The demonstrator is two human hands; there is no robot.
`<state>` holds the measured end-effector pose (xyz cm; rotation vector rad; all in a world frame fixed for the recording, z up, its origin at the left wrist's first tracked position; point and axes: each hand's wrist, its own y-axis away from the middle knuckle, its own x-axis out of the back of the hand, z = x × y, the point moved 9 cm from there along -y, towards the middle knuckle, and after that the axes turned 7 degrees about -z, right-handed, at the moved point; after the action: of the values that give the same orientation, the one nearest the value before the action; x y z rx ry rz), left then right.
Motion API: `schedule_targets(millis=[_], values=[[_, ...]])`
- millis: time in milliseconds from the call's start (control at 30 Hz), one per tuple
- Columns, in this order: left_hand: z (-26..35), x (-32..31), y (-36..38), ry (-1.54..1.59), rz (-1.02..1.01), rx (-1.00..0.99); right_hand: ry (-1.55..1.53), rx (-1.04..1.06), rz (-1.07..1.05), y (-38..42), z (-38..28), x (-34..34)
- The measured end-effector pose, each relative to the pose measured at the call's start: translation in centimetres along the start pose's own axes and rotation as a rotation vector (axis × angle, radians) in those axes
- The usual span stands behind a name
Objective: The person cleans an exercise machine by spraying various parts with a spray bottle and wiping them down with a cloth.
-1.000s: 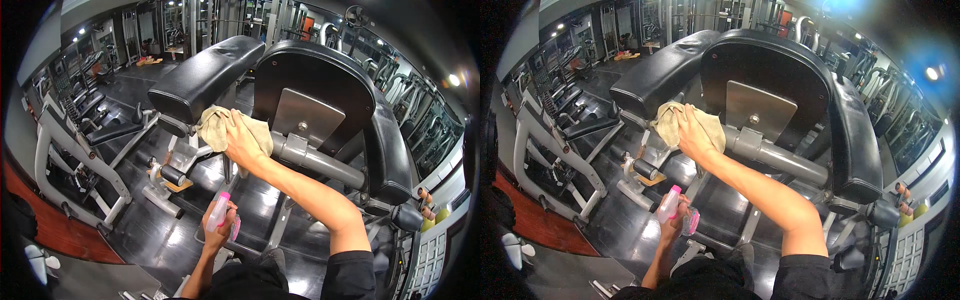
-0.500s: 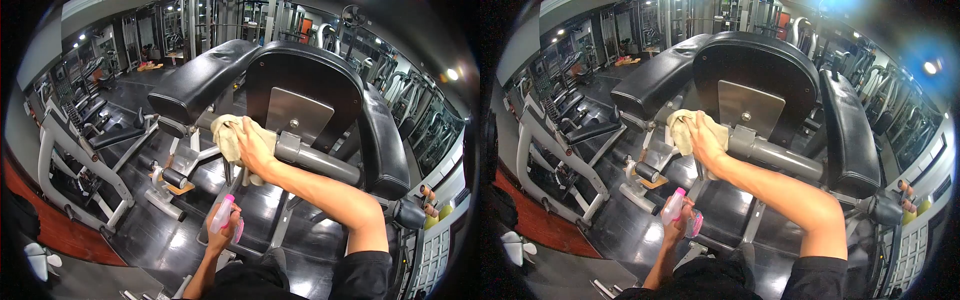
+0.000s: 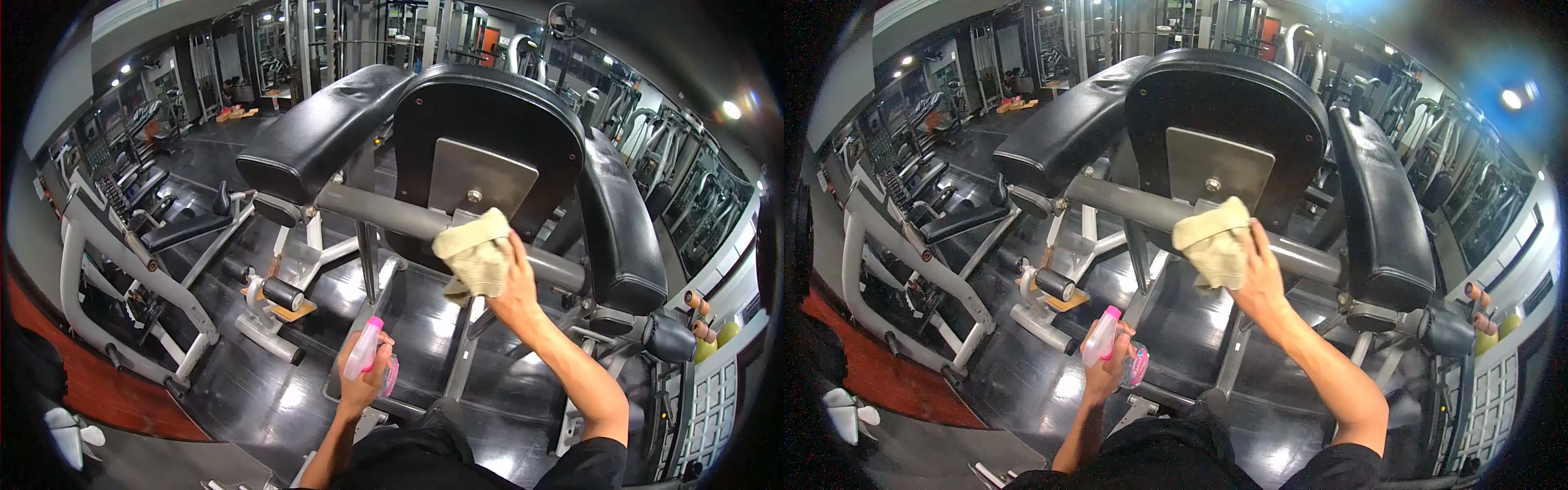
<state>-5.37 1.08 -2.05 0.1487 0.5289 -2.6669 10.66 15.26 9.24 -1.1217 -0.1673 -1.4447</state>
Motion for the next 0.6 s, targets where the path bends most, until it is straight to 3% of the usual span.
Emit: schedule_targets(millis=[167, 233, 400, 533, 600], values=[[-0.7, -0.8, -0.2, 0.002, -0.056, 0.0, -0.114, -0.093, 0.036, 4.0, 2.5, 2.7], [-0.7, -1.4, -0.2, -0.029, -0.105, -0.012, -0.139, -0.22, 0.092, 6.0, 4.3, 3.2], [-0.8, -2.0, 0.1, 0.129, -0.048, 0.037, 0.014, -0.478, 0.022, 7.8, 5.8, 6.6], [-1.4, -2.0, -0.1, 0.006, -0.106, -0.042, 0.03, -0.559, 0.021, 7.8, 5.7, 8.7], [-1.4, -2.2, -0.2, 0.001, -0.128, -0.065, -0.138, -0.456, -0.228, 5.9, 4.0, 9.8]])
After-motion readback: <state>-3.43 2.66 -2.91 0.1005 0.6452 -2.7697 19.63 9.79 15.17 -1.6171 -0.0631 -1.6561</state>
